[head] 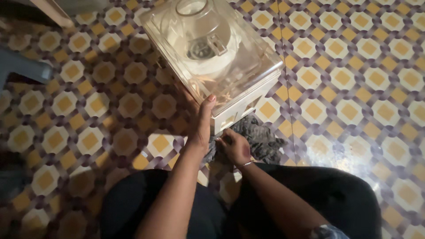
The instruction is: The person assembles a small white appliance by placing a clear plastic lid over the base and inserting a power cord. They then use a cloth to wipe the exterior surfaces of the assembled appliance.
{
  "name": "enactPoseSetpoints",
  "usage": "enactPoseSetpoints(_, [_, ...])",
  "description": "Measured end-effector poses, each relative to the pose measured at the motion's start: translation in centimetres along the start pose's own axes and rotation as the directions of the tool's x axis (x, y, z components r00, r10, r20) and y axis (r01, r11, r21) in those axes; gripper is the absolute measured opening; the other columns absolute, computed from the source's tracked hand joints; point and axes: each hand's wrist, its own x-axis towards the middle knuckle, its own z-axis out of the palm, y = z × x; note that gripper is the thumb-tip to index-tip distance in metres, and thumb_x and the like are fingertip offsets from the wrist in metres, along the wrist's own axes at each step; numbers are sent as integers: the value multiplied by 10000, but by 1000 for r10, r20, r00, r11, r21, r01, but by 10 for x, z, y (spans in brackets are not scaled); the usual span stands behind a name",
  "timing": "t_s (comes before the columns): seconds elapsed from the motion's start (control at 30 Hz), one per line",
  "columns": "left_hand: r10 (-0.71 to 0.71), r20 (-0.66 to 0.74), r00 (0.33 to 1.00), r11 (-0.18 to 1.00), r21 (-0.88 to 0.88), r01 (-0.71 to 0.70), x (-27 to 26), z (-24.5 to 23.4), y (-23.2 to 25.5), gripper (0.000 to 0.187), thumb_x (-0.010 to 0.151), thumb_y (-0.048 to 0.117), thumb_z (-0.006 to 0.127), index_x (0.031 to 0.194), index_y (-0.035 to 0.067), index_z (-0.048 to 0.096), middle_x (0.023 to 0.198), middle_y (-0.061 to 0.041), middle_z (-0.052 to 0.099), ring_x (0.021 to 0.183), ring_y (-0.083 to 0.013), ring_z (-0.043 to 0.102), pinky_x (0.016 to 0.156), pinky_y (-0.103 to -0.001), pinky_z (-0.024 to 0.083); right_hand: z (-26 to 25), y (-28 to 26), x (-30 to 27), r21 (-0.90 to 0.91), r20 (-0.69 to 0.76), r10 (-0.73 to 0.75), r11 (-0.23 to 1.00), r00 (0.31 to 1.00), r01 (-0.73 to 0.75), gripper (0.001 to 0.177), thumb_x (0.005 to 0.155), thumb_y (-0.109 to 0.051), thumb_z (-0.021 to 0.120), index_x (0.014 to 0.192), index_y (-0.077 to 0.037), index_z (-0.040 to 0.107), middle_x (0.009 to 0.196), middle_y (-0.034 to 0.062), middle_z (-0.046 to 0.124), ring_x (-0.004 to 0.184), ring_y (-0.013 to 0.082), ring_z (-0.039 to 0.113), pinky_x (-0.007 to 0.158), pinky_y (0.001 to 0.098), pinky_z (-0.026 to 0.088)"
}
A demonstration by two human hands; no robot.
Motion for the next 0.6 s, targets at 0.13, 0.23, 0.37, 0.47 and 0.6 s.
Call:
enactPoseSetpoints(0.13, [-108, 55, 993, 993, -39, 110, 0, 2, 10, 1076, 850, 492, 640, 1639, 64, 46, 1671, -170, 225, 1494, -256, 296, 1199, -383, 249, -19, -31, -7, 157, -162, -107, 979, 981, 133, 187, 870, -181, 815, 921, -60, 682, 846, 93, 725, 762, 239, 696, 714, 326, 546])
enactPoseSetpoints(0.23, [-100, 59, 993, 994, -25, 102, -4, 3, 17, 1080, 851, 486, 638, 1641, 67, 34, 1675, -173, 209, 1503, -255, 277, 1198, -384, 240, -48, -76, -16, 25, -364, -351, 922, 863, 386, 215, 849, -125, 848, 944, -41, 674, 890, 101, 684, 794, 270, 673, 715, 346, 529])
enactPoseSetpoints(0.37, [-26, 2, 1000, 998, 65, 26, -7, 5, 25, 1098, 861, 483, 633, 1642, 77, -23, 1693, -139, 129, 1523, -232, 218, 1204, -376, 207, -74, -118, -18, -115, -426, -574, 801, 699, 587, 371, 832, -54, 831, 1145, -1, 638, 1085, 148, 625, 970, 324, 655, 803, 387, 540])
enactPoseSetpoints(0.47, [-108, 13, 994, 994, -14, 108, -5, 5, 17, 1048, 846, 498, 636, 1621, 62, 83, 1642, -133, 260, 1477, -231, 302, 1186, -367, 247, -58, -108, -7, -80, -407, -543, 822, 734, 564, 342, 799, 39, 768, 1092, -5, 596, 1053, 154, 588, 878, 295, 627, 738, 375, 519])
enactPoseSetpoints(0.6, [-267, -25, 963, 963, 27, 267, 5, -2, -4, 879, 846, 541, 617, 1505, -12, 435, 1468, -153, 527, 1323, -246, 471, 1109, -358, 340, -45, -68, -7, -57, -345, -520, 843, 782, 535, 330, 764, 100, 706, 1061, -22, 629, 990, 134, 612, 858, 316, 623, 723, 382, 514])
